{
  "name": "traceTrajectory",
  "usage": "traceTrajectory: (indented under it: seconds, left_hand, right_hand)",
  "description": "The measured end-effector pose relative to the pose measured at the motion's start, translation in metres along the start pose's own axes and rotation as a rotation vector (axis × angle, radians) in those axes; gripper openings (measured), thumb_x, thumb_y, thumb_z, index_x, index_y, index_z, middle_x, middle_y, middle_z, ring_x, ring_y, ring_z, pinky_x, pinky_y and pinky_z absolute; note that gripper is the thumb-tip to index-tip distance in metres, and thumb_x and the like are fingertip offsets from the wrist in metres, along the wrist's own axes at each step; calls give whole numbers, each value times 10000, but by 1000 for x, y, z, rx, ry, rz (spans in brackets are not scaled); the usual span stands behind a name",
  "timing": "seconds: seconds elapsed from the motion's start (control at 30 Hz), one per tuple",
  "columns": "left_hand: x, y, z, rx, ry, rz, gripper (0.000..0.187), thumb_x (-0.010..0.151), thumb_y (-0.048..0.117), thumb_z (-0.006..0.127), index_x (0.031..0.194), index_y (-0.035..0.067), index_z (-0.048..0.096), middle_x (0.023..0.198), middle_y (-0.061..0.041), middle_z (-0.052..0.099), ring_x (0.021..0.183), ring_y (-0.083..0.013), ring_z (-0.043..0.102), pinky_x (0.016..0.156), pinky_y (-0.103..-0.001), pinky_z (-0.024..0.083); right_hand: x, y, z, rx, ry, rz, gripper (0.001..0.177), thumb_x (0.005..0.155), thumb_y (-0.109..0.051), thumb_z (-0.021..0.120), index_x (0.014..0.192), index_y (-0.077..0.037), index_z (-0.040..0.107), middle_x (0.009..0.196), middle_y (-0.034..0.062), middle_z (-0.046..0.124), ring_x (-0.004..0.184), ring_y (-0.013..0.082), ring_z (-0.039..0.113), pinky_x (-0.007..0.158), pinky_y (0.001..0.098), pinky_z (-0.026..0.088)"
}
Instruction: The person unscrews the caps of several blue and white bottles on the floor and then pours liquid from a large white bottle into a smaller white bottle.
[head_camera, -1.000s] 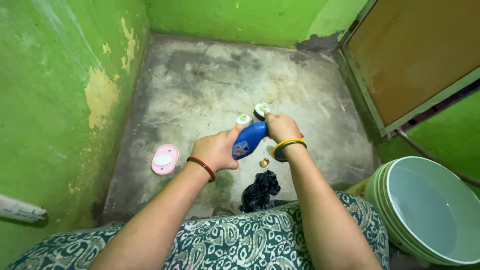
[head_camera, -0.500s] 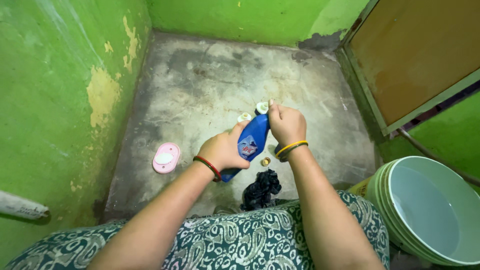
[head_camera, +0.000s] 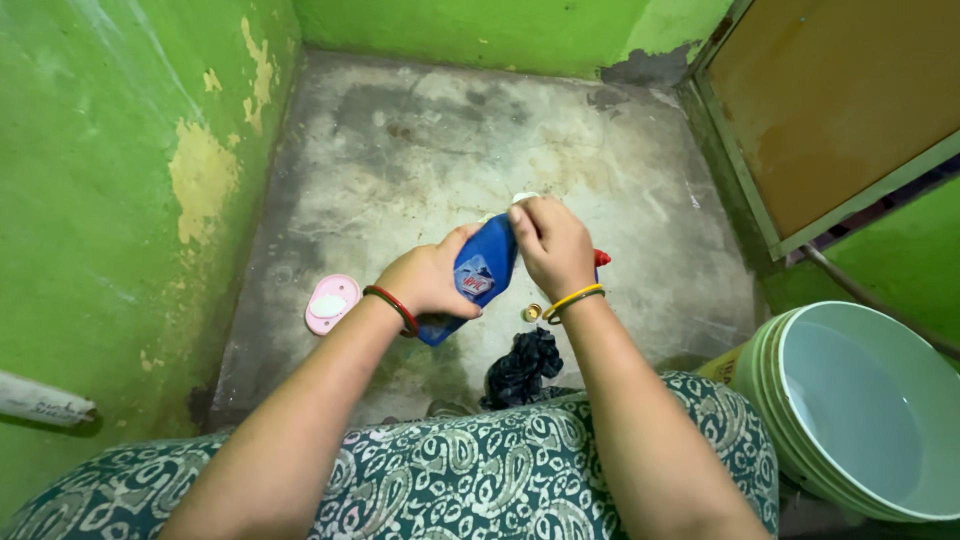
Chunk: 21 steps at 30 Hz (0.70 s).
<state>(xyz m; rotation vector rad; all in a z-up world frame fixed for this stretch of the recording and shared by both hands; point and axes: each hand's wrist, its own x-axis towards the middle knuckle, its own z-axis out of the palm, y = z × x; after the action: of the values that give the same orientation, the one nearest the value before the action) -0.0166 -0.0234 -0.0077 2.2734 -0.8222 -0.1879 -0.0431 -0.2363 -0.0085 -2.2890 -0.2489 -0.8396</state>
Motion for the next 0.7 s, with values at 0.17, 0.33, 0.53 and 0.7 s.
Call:
traceTrajectory:
  seconds: [0.17,0.33,0.53,0.7]
  left_hand:
    - [-7,18,0,197,-33,-117,1068,570,340,845,1509,347,337,937,-154,746,832,-370,724,734,-463,578]
    - [-13,15,0,314,-43,-132,975,607,299,808,1487,371,394,963,-129,750,840,-359,732,720,-467,581]
    - [-15,-10,-17,176,156,-211,936,593,374,859,1429,230,464,1053,-157,746,937,-366,726,805,-461,575]
    - [-48,-23,-51,-154,584,-227,1085,546,449,914,1458,122,425,1150,-183,738,1041,-343,738,895,-423,575]
  right_hand:
    - [15,-7,1,-97,-95,463,472,998,-450,499,859,-68,738,706,166,668,663,341,643,660,414,492]
    - [25,41,18,119,-452,787,553,956,-519,539,824,-24,746,653,87,700,624,223,646,624,373,508]
    - [32,43,45,968,-481,928,696,986,-718,352,811,-103,625,549,8,496,488,158,429,481,342,361]
    - [43,-47,73,1074,-567,742,460,1002,-570,451,1099,-140,586,937,22,617,843,172,605,753,404,527]
